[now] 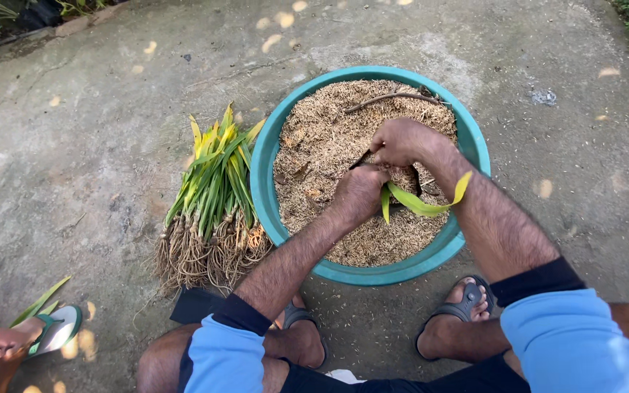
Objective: The person fills a black nursery bag with rice husk substrate from a green basin, then picks up a seedling and plants it into the bag, pressing the substrate around the roots to secure it.
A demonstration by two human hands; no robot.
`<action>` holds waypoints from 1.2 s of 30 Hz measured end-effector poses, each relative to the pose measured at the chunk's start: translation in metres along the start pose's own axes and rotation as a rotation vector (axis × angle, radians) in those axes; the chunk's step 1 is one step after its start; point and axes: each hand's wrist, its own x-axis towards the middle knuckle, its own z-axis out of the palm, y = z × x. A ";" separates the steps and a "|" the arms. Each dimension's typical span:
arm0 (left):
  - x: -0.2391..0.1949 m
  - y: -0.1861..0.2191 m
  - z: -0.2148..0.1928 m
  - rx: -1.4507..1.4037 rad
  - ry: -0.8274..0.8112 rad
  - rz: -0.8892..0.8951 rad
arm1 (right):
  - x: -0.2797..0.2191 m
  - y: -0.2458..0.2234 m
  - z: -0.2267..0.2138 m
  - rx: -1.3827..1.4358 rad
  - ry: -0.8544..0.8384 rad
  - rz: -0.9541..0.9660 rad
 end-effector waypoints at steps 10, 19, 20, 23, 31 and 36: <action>0.003 0.013 0.004 0.057 -0.118 -0.055 | 0.000 -0.048 -0.025 -0.025 -0.254 -0.188; 0.020 -0.027 -0.009 -0.038 -0.088 0.044 | -0.053 0.019 0.009 0.377 0.073 0.118; 0.024 -0.033 -0.006 -0.063 -0.105 0.007 | -0.071 0.018 0.020 0.187 0.021 0.049; 0.039 -0.032 -0.011 -0.118 -0.157 -0.036 | -0.086 0.008 0.069 -0.006 0.100 0.031; 0.062 -0.034 -0.003 -0.096 -0.252 -0.147 | -0.083 -0.030 0.101 -0.036 0.319 0.105; 0.057 -0.035 0.003 -0.099 -0.243 -0.185 | -0.096 -0.024 0.153 -0.025 -0.192 0.309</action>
